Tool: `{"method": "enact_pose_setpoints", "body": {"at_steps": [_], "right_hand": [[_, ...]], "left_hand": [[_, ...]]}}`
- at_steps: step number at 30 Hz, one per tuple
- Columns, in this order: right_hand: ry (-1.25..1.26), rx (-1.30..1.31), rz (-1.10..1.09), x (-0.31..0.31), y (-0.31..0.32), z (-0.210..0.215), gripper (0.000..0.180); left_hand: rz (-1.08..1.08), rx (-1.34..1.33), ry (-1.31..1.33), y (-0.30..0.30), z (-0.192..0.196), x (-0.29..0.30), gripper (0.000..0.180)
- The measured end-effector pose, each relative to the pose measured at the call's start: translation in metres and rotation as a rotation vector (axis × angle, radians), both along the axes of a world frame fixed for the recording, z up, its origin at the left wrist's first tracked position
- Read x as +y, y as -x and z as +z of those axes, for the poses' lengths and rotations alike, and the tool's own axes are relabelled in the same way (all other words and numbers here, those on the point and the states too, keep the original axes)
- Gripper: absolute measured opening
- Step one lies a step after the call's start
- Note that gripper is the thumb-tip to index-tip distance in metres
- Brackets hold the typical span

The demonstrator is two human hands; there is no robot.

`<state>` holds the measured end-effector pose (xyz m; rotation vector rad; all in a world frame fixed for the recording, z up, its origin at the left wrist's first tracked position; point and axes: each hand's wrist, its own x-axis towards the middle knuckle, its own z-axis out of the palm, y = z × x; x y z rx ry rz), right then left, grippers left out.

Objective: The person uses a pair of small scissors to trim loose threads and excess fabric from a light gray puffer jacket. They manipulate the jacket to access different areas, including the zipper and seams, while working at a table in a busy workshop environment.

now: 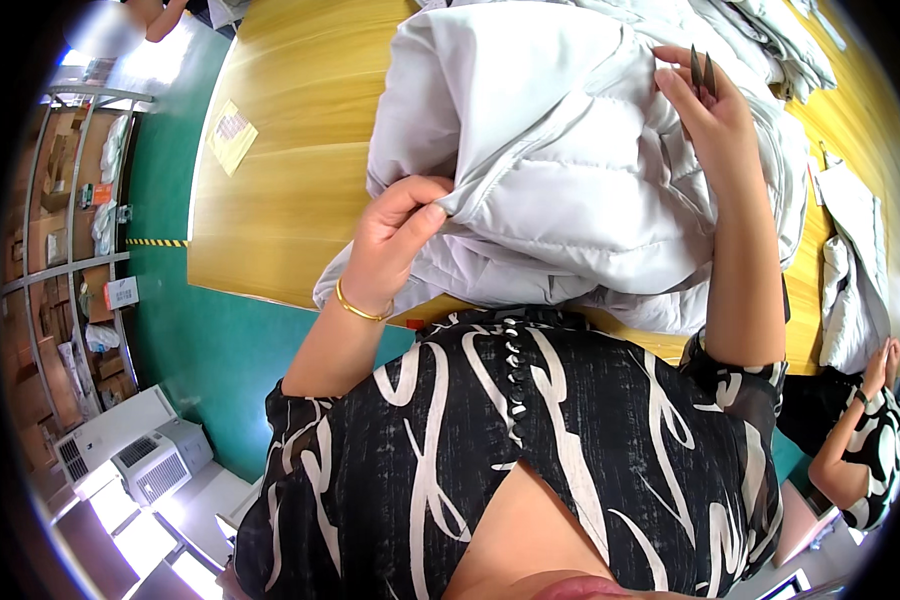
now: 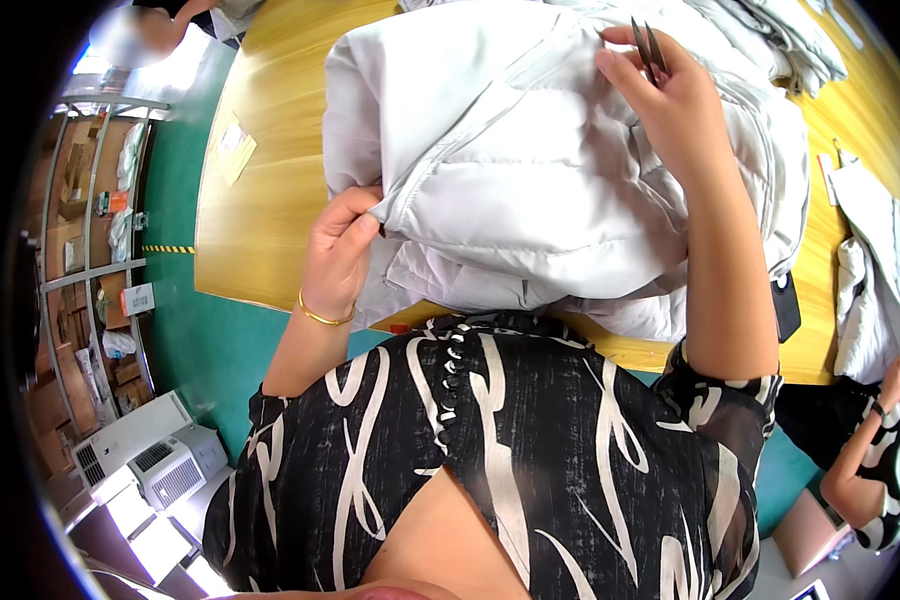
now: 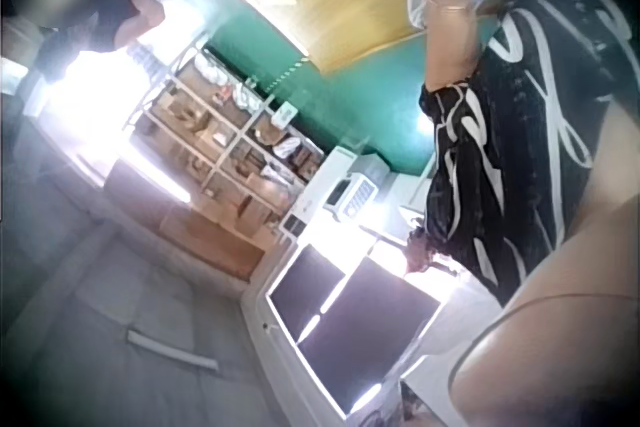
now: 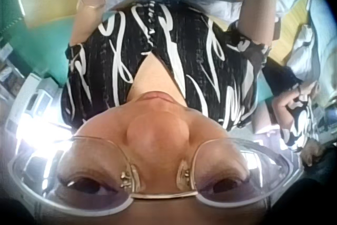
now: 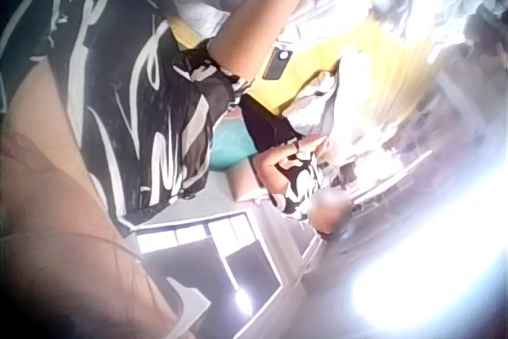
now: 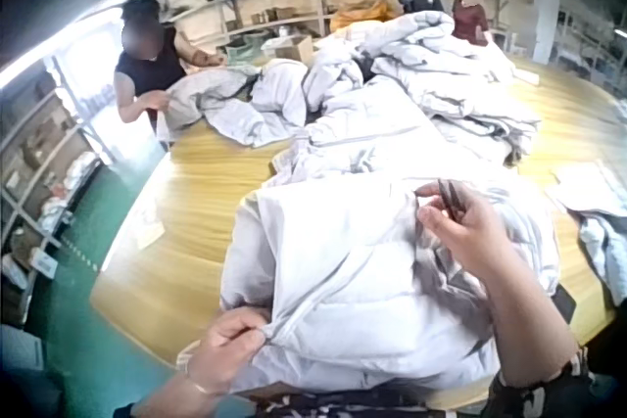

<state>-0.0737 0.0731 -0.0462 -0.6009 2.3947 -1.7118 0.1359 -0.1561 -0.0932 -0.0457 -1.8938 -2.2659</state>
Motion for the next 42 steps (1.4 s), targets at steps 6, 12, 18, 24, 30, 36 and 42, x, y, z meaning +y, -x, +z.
{"method": "enact_pose_setpoints", "body": {"at_steps": [6,12,18,24,30,36,42], "right_hand": [[-0.020,0.309,-0.076,0.003,-0.049,0.005,0.023],[0.024,0.532,0.184,-0.008,-0.074,0.005,0.032],[-0.132,0.594,0.220,-0.020,-0.074,0.012,0.036],[-0.044,0.566,0.022,-0.015,-0.087,0.008,0.032],[-0.146,0.467,0.116,-0.014,-0.112,0.006,0.038],[-0.079,0.446,0.255,-0.021,-0.114,-0.022,0.021],[-0.037,0.513,0.298,-0.020,-0.114,-0.027,0.032]], "left_hand": [[-0.022,-0.036,-0.084,0.007,-0.005,0.000,0.013],[-0.017,-0.008,-0.103,0.015,-0.002,0.007,0.012],[-0.051,-0.002,-0.089,0.019,-0.002,0.008,0.012],[-0.050,-0.087,-0.311,0.022,0.002,0.008,0.012],[-0.008,-0.148,-0.404,0.025,0.002,0.007,0.012],[-0.009,-0.144,-0.331,0.017,0.000,0.001,0.013],[0.386,0.127,0.076,0.014,0.006,0.007,0.011]]}}
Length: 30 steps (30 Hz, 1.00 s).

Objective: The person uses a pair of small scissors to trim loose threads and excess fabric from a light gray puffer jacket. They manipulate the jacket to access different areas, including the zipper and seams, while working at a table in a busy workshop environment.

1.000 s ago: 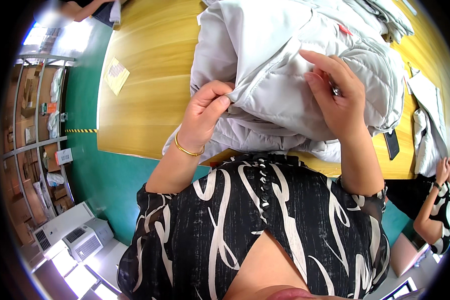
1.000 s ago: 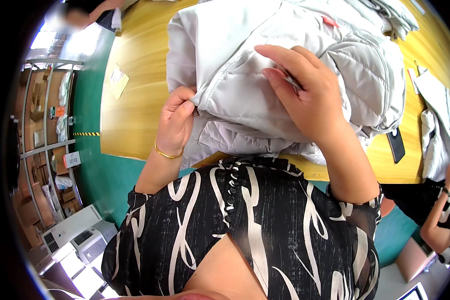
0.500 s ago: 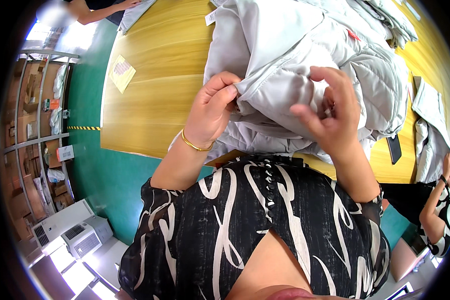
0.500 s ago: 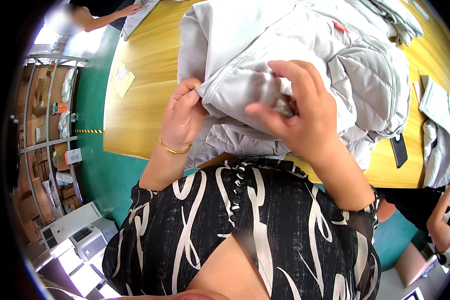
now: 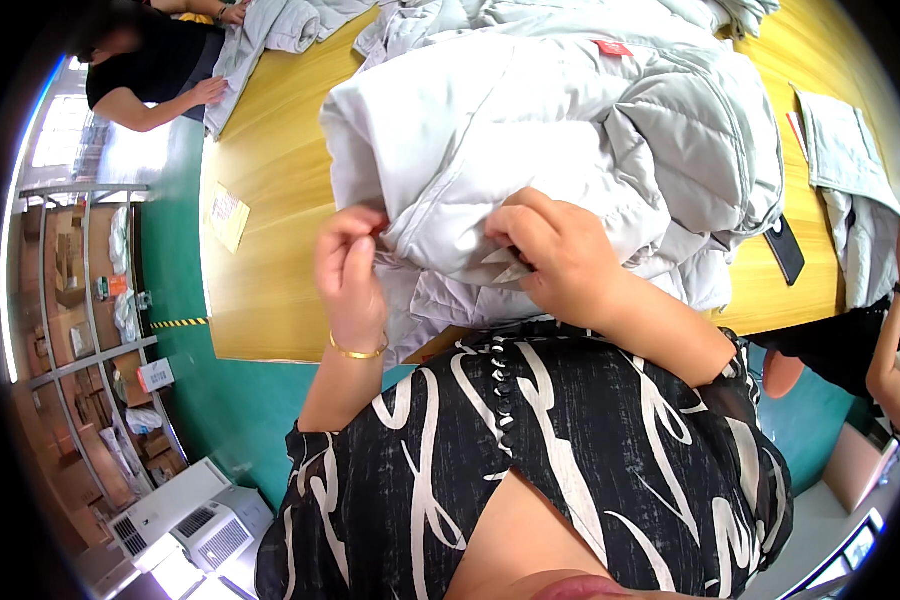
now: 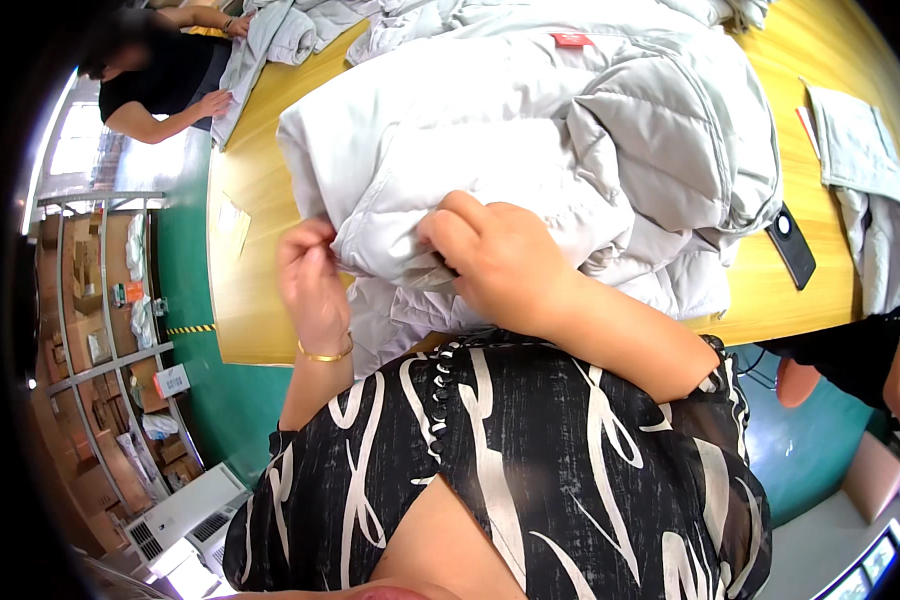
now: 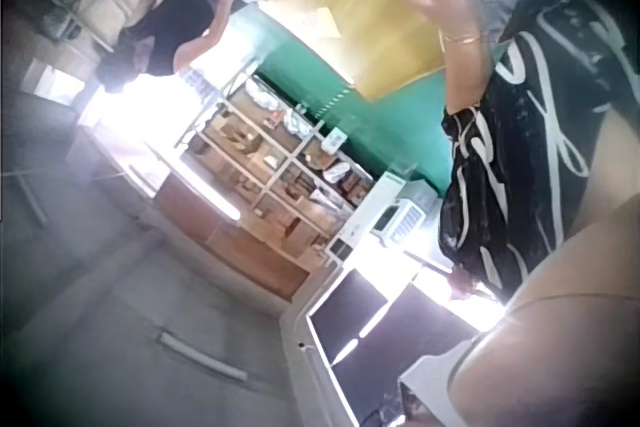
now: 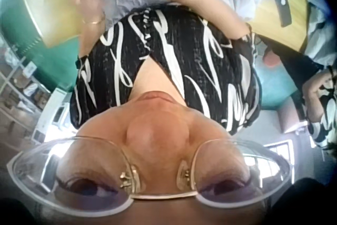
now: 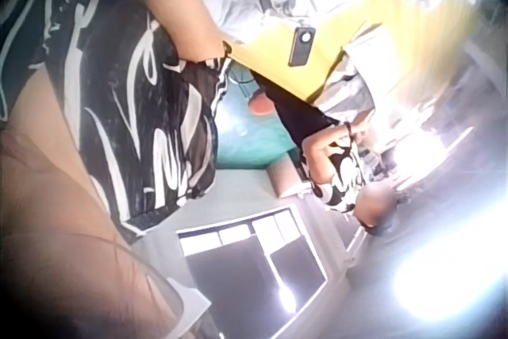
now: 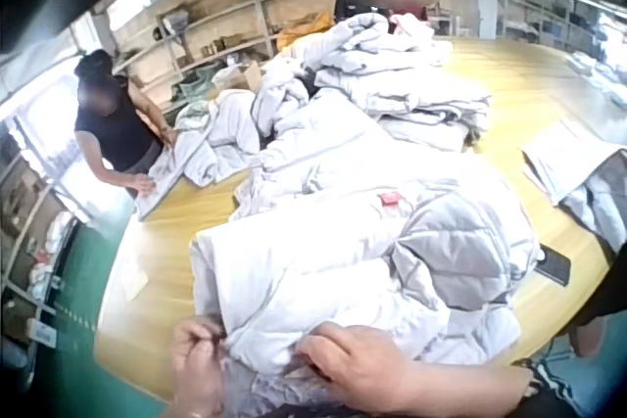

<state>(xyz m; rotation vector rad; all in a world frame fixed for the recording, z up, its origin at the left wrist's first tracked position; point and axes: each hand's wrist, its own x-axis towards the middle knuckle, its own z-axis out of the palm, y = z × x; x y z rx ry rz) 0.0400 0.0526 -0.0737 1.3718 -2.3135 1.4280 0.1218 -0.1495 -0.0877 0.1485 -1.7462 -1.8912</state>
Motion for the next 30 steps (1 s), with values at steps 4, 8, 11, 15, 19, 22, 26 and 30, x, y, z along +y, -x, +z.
{"method": "enact_pose_setpoints", "body": {"at_steps": [4,8,11,15,19,22,26,30], "right_hand": [[0.000,-0.012,0.076,0.004,-0.001,0.000,0.037],[-0.014,-0.015,0.094,0.004,-0.003,-0.002,0.037],[-0.029,-0.004,0.103,0.006,-0.005,-0.004,0.038],[-0.048,-0.023,0.119,0.008,-0.003,-0.004,0.039],[-0.035,-0.045,0.115,0.007,-0.004,-0.008,0.038],[-0.110,-0.082,0.178,0.011,-0.003,-0.010,0.035],[-0.202,-0.117,0.258,0.029,-0.004,-0.018,0.031],[-0.090,-0.149,0.170,0.042,-0.005,-0.024,0.025]], "left_hand": [[-0.129,0.099,0.484,0.004,0.049,0.013,0.013],[-0.150,-0.158,0.561,0.027,0.053,0.023,0.021],[-0.171,-0.314,0.528,0.029,0.048,0.022,0.020],[-0.266,-0.441,0.297,0.029,0.047,0.020,0.014],[-0.346,-0.426,0.160,0.028,0.044,0.017,0.011],[-0.442,-0.486,0.152,0.021,0.045,0.019,0.012],[-0.575,-0.608,0.175,0.009,0.030,0.020,0.016],[-0.607,-0.641,0.182,0.003,0.005,0.021,0.018]]}}
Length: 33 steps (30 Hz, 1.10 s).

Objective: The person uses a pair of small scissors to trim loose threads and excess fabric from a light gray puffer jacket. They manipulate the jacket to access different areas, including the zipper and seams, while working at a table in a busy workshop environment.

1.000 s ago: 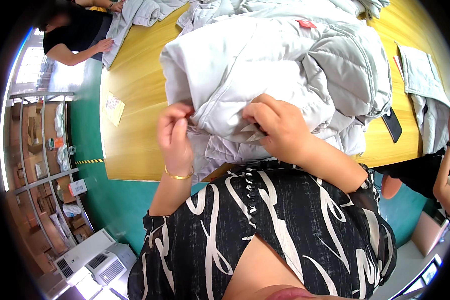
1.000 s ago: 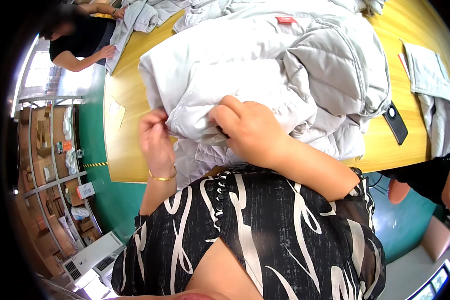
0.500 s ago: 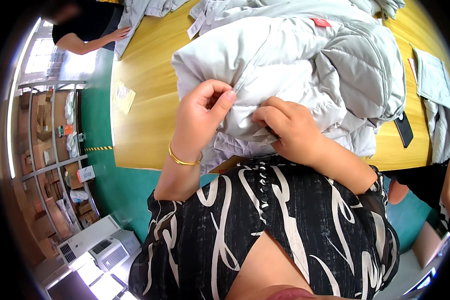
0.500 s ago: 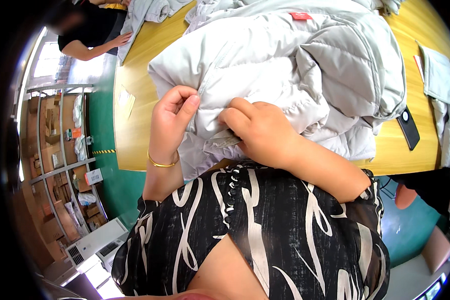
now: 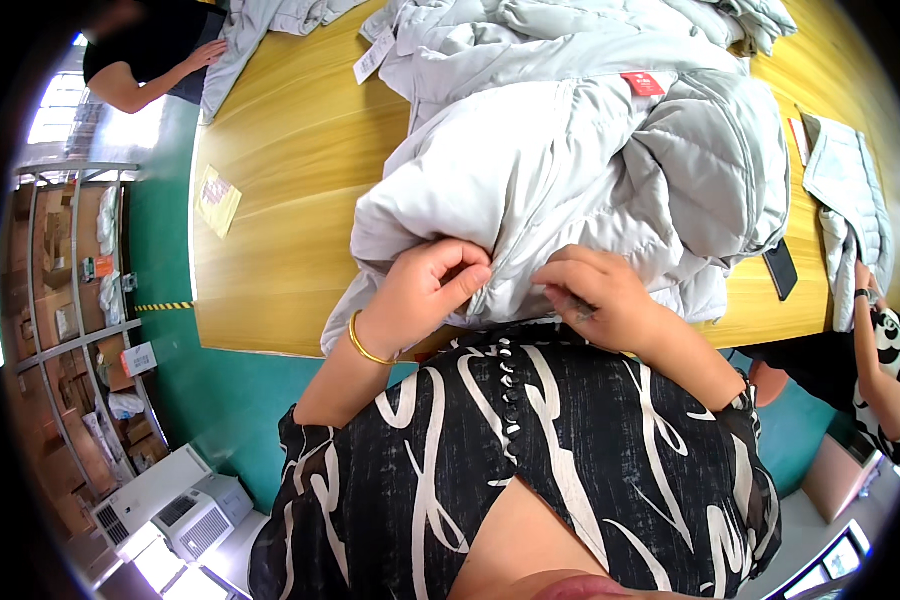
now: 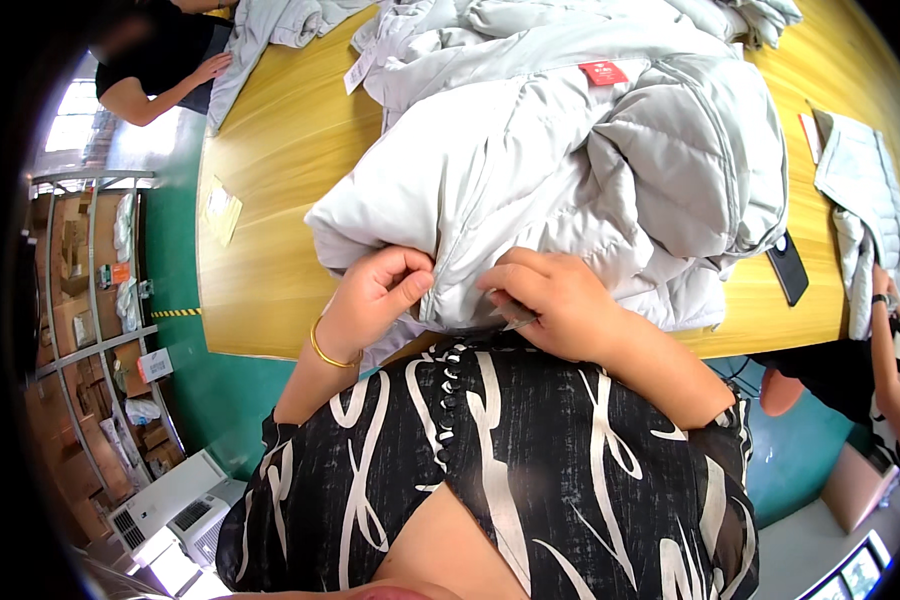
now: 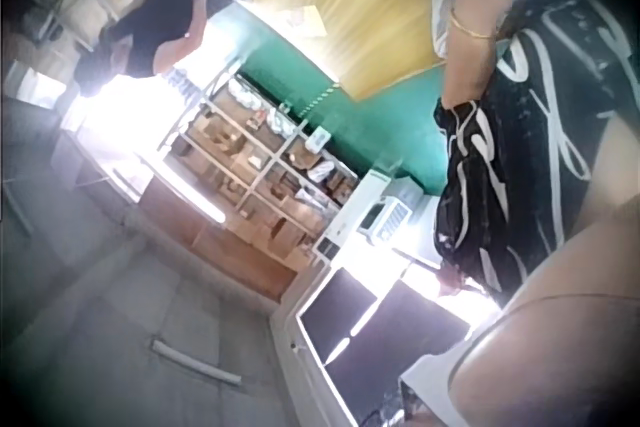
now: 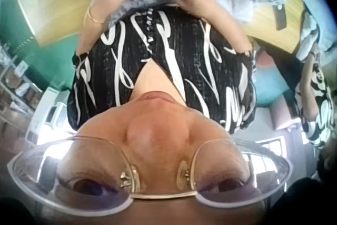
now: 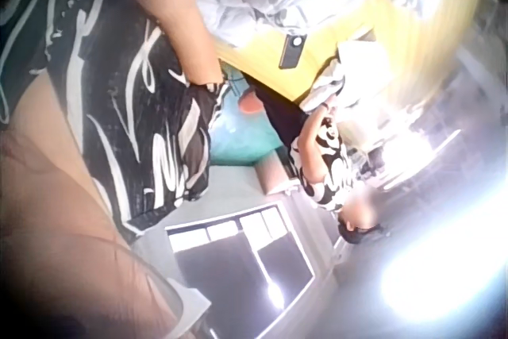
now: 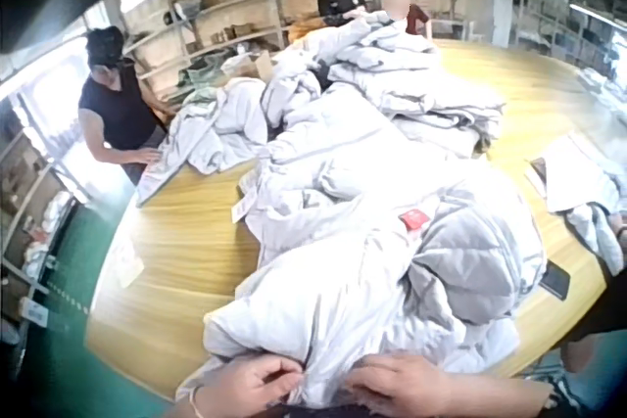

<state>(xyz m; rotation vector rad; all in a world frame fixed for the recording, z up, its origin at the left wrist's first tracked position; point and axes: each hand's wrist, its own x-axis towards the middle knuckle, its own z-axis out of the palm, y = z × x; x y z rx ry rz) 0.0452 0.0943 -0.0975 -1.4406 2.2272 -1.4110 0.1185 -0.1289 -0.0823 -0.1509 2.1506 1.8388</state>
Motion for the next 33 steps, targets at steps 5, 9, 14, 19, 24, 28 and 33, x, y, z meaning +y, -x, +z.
{"method": "enact_pose_setpoints", "body": {"at_steps": [5,9,14,19,24,28,33], "right_hand": [[0.094,-0.006,-0.341,0.004,0.023,0.032,0.023],[0.107,0.039,-0.498,0.005,0.042,0.038,0.017],[0.125,0.154,-0.616,0.007,0.085,0.048,0.012],[0.033,0.039,-0.657,-0.009,0.114,0.064,0.016],[-0.038,-0.105,-0.523,-0.038,0.129,0.033,0.028],[-0.163,0.116,-0.547,-0.039,0.127,0.018,0.027],[-0.254,0.214,-0.576,-0.037,0.121,0.017,0.027]], "left_hand": [[-0.118,0.115,0.179,-0.002,-0.005,0.005,0.018],[-0.199,0.150,0.270,0.000,-0.002,0.007,0.019],[-0.278,0.080,0.300,-0.002,-0.007,0.010,0.020],[-0.328,0.073,0.317,-0.002,-0.009,0.014,0.021],[-0.433,0.042,0.403,-0.001,-0.006,0.018,0.025],[-0.466,-0.016,0.350,-0.003,-0.010,0.021,0.026],[-0.461,-0.009,0.152,-0.010,-0.015,0.017,0.026]]}}
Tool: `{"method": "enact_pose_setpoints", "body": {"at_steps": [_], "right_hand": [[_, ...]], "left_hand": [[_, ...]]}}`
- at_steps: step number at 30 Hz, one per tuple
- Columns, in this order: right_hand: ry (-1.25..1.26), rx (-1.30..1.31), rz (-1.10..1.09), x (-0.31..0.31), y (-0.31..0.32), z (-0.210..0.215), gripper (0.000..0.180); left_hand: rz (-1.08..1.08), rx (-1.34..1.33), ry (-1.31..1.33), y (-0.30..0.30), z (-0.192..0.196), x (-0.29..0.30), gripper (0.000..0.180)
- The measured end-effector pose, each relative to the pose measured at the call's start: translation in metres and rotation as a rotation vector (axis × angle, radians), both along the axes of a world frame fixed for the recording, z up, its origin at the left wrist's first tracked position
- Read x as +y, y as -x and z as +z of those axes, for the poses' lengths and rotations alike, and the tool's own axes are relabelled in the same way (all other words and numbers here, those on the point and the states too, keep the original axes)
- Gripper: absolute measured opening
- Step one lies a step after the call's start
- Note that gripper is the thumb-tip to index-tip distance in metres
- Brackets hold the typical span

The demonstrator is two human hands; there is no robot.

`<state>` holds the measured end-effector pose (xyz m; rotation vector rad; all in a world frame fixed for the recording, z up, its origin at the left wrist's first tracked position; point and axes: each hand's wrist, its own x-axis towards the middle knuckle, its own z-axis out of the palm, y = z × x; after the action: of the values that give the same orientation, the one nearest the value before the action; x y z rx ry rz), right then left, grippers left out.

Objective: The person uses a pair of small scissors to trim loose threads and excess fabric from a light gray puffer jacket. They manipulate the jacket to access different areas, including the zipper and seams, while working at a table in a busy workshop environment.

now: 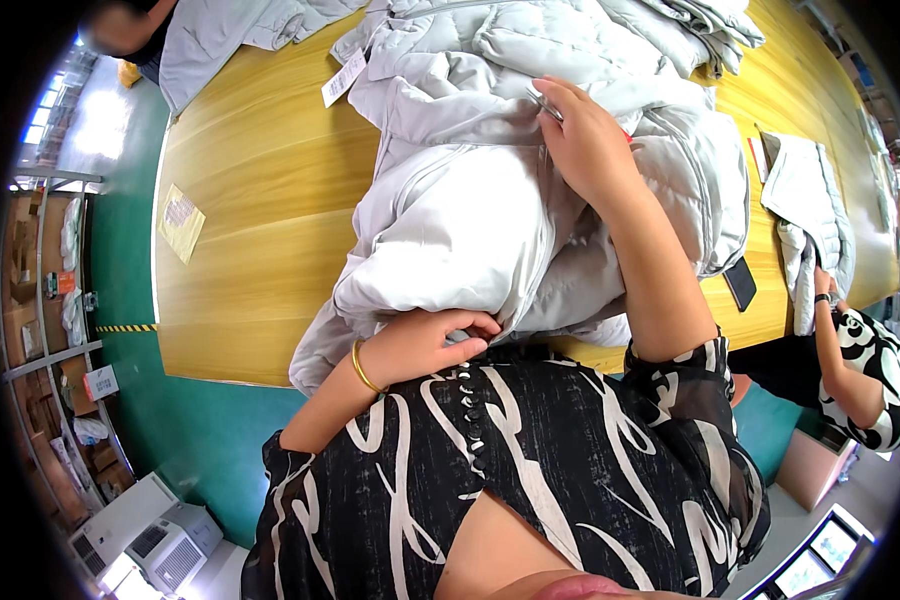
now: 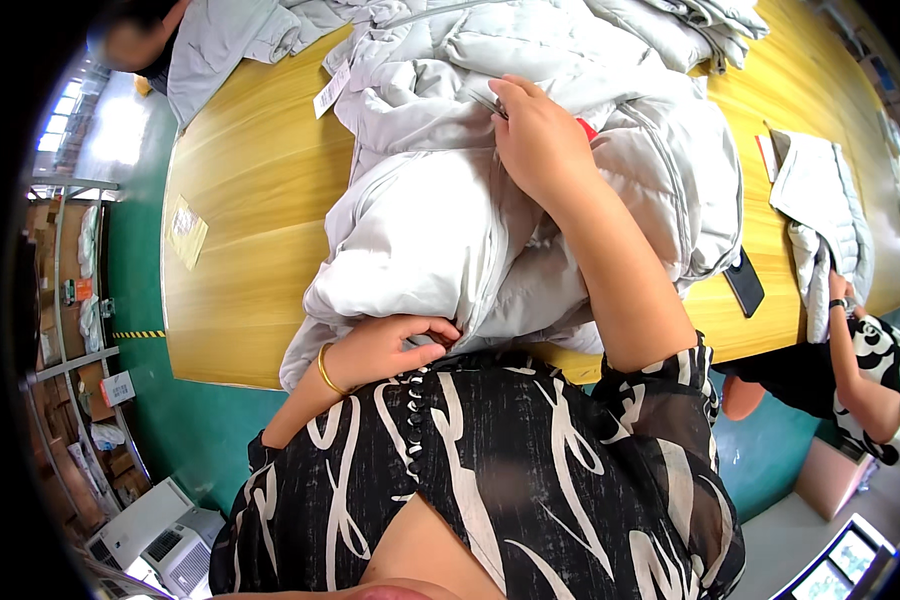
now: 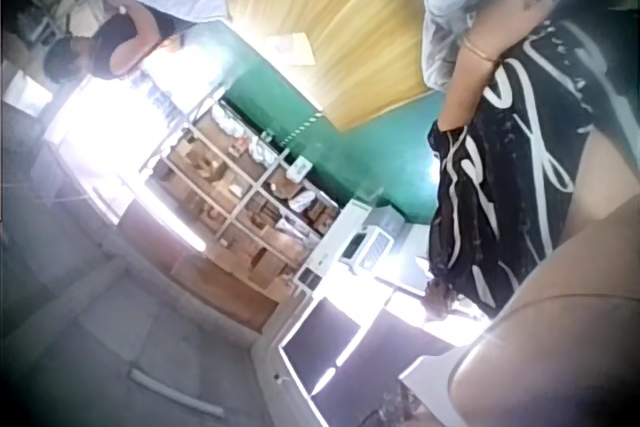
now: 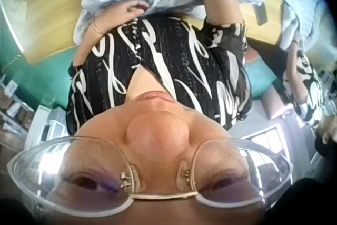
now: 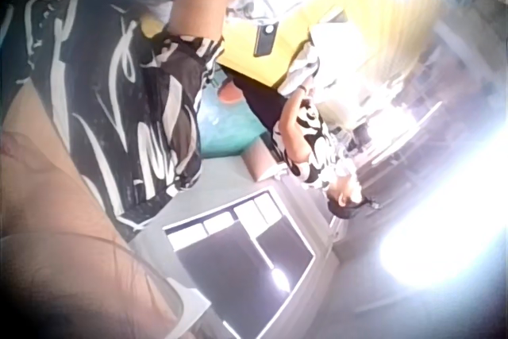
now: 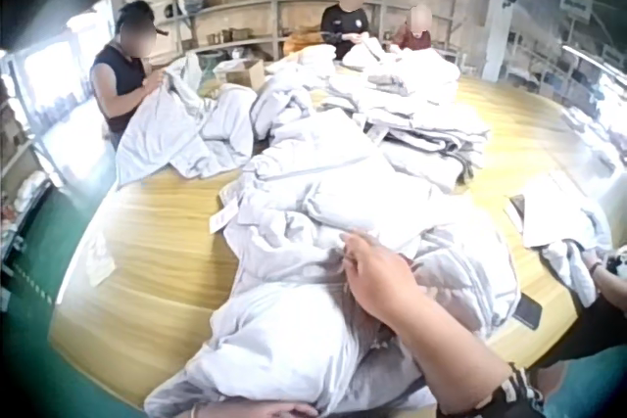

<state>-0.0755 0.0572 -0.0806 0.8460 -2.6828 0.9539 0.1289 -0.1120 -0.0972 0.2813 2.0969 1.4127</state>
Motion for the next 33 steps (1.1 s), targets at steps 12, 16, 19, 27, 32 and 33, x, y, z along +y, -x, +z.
{"method": "enact_pose_setpoints", "body": {"at_steps": [12,16,19,27,32,33], "right_hand": [[0.153,-0.127,0.066,0.001,-0.013,0.009,0.015],[0.441,0.014,0.404,-0.002,-0.062,0.047,0.023],[0.469,0.096,0.540,0.012,-0.093,0.065,0.026],[0.377,0.375,0.427,-0.011,-0.063,0.108,0.032],[0.597,0.364,0.263,0.020,-0.086,0.069,0.039],[0.547,0.200,0.159,0.054,-0.095,0.061,0.037]], "left_hand": [[0.145,0.061,-0.481,0.004,0.012,-0.015,0.062],[0.146,-0.021,-0.307,0.015,-0.031,0.004,0.057],[0.270,0.247,-0.018,0.052,0.007,0.021,0.040],[0.558,0.812,0.234,0.254,0.072,-0.080,0.035],[0.177,0.465,0.622,0.347,-0.003,-0.133,0.032],[0.067,0.436,0.442,0.315,-0.003,-0.094,0.034]]}}
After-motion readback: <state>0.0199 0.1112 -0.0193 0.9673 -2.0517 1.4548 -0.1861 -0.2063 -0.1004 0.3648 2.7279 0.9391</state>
